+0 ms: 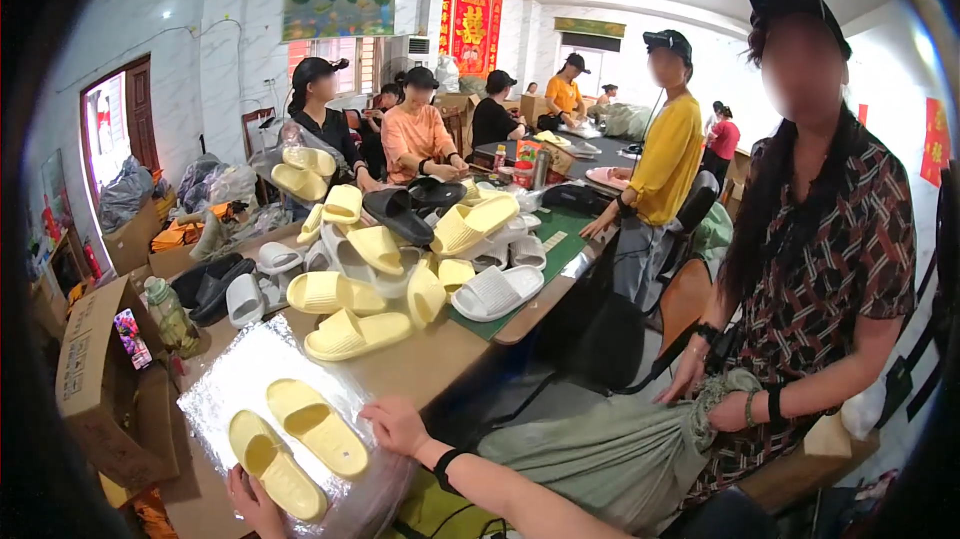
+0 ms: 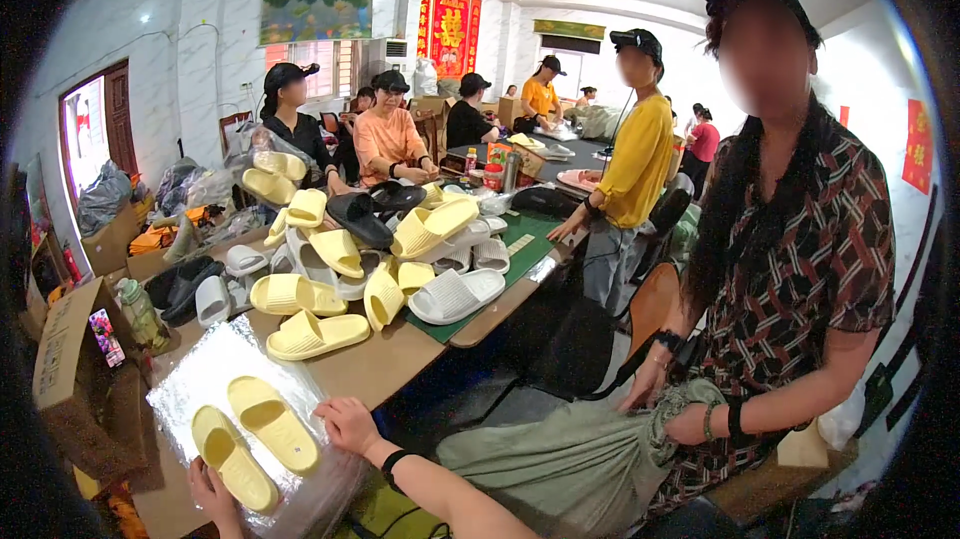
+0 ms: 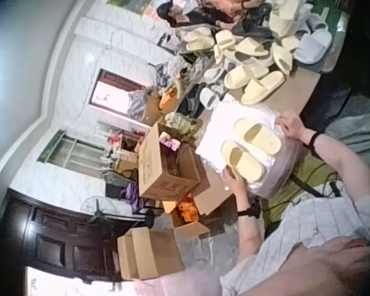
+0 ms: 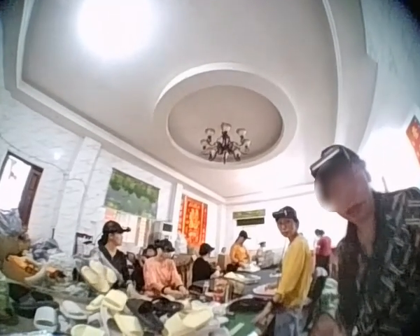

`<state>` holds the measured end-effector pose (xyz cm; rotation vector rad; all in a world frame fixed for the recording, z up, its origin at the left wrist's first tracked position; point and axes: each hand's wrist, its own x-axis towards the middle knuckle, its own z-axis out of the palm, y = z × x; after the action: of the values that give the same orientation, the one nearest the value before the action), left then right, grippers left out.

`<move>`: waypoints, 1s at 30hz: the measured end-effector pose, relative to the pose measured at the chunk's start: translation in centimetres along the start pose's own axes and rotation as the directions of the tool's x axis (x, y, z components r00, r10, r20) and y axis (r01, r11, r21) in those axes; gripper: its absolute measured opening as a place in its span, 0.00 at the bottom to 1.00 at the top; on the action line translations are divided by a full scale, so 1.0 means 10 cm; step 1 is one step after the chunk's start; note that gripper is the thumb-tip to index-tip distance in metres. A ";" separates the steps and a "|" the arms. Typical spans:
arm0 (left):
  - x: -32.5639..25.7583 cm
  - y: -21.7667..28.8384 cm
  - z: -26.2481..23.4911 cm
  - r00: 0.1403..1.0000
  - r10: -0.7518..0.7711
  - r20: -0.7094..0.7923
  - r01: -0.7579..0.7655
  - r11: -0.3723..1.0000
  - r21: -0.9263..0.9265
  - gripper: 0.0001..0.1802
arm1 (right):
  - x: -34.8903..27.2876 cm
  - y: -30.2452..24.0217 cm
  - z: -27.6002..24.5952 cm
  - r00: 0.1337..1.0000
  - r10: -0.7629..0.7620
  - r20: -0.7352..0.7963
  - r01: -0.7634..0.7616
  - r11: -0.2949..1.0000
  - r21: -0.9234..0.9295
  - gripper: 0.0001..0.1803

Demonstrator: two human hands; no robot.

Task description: The recorder is packing yellow foam sandals into a large bag at a manufacturing workstation.

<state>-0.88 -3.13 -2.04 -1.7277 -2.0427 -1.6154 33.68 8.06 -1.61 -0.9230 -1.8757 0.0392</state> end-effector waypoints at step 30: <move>-0.02 0.18 -0.12 0.999 0.049 0.010 -0.050 0.985 0.164 0.21 | -0.04 -0.05 0.02 0.999 0.017 -0.032 -0.017 1.000 0.002 0.12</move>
<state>-0.19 -4.37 -0.37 -1.7136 -2.0525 -1.3866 33.26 7.50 -1.83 -0.9334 -1.8385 0.0360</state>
